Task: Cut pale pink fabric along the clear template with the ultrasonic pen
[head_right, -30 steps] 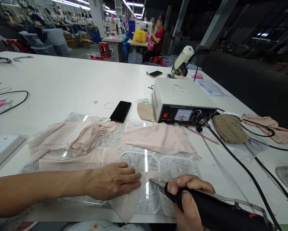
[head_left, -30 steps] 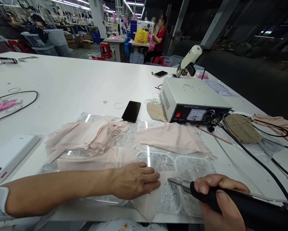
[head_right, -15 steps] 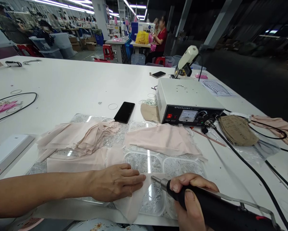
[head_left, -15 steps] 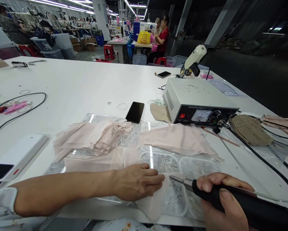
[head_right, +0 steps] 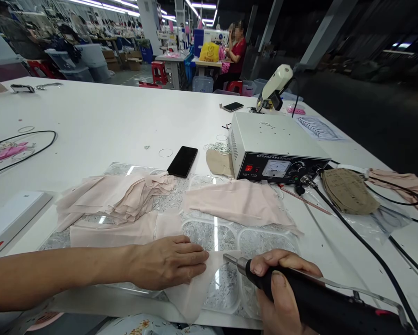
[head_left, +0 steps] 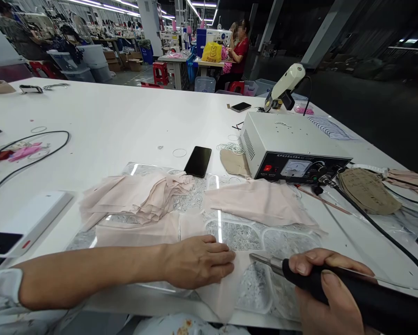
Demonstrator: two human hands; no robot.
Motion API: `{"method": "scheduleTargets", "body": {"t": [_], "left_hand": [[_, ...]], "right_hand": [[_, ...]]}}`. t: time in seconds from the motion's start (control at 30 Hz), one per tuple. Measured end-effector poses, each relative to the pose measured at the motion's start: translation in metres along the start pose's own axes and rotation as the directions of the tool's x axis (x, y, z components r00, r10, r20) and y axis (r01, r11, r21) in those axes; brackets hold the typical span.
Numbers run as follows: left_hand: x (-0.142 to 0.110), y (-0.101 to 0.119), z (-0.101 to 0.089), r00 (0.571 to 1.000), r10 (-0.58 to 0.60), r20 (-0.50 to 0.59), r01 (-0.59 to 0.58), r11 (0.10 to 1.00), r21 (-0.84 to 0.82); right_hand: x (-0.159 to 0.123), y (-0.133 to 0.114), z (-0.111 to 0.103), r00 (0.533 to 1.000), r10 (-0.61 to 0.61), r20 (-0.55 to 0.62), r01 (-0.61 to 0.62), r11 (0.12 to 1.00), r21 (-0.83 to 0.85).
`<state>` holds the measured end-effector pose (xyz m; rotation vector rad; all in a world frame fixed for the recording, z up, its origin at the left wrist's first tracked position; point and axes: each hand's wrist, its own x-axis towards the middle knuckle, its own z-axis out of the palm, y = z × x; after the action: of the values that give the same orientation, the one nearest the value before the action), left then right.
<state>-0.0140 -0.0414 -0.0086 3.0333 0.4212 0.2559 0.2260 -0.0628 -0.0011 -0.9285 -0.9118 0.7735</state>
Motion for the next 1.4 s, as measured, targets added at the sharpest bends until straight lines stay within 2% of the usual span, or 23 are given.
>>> {"method": "scheduleTargets", "body": {"t": [0.17, 0.33, 0.5, 0.63, 0.7, 0.77, 0.83, 0.9, 0.97, 1.07, 1.23, 1.3, 1.4], "left_hand": [[-0.001, 0.0, 0.001, 0.999, -0.002, -0.053, 0.002, 1.0, -0.003], [-0.002, -0.001, 0.0, 0.997, 0.001, -0.074, -0.001, 1.0, -0.003], [-0.003, 0.007, -0.001, 0.992, -0.029, -0.12, 0.029, 1.0, -0.001], [-0.003, 0.009, -0.005, 0.997, 0.025, -0.066, -0.027, 0.999, -0.027], [-0.003, 0.002, -0.011, 0.998, 0.059, -0.024, -0.059, 0.998, -0.014], [-0.002, -0.007, -0.018, 0.998, 0.064, 0.016, -0.064, 0.998, 0.01], [0.001, -0.011, -0.025, 0.998, 0.052, 0.033, -0.053, 0.998, 0.023], [0.005, -0.009, -0.027, 1.0, 0.02, 0.006, -0.02, 1.0, -0.007], [0.009, -0.001, -0.025, 0.999, -0.022, -0.032, 0.02, 0.998, -0.066], [0.011, 0.005, -0.018, 0.999, -0.034, -0.024, 0.032, 0.996, -0.088], [0.008, -0.015, -0.018, 1.0, 0.016, 0.007, -0.016, 0.997, -0.077], [0.009, -0.018, -0.019, 1.0, -0.02, -0.005, 0.02, 0.994, -0.104], [0.015, -0.006, -0.015, 0.993, -0.103, -0.065, 0.094, 0.987, -0.133]], "right_hand": [[0.001, -0.003, 0.005, 1.0, -0.015, -0.023, 0.014, 0.999, -0.037], [-0.002, -0.004, 0.004, 1.0, 0.018, -0.013, -0.018, 1.0, -0.002], [-0.001, -0.003, 0.001, 0.997, 0.014, -0.073, -0.011, 0.999, 0.033], [0.004, -0.006, -0.01, 0.999, 0.043, 0.003, -0.043, 0.999, 0.022], [0.005, -0.01, -0.015, 0.997, 0.045, 0.064, -0.045, 0.999, -0.003], [0.006, -0.014, -0.019, 0.997, 0.035, 0.072, -0.033, 0.999, -0.034], [0.005, -0.015, -0.022, 0.997, 0.028, 0.074, -0.027, 1.0, -0.009], [0.004, -0.014, -0.024, 0.995, 0.029, 0.093, -0.033, 0.998, 0.045], [0.003, -0.012, -0.023, 0.996, 0.02, 0.089, -0.026, 0.998, 0.065], [0.004, -0.012, -0.019, 0.999, -0.018, 0.048, 0.016, 0.999, 0.046], [0.001, -0.019, -0.02, 0.996, 0.024, 0.081, -0.024, 1.0, 0.006], [-0.004, -0.021, -0.025, 0.994, 0.046, 0.103, -0.044, 0.999, -0.022], [-0.011, -0.022, -0.03, 0.99, 0.078, 0.119, -0.074, 0.997, -0.031]]}}
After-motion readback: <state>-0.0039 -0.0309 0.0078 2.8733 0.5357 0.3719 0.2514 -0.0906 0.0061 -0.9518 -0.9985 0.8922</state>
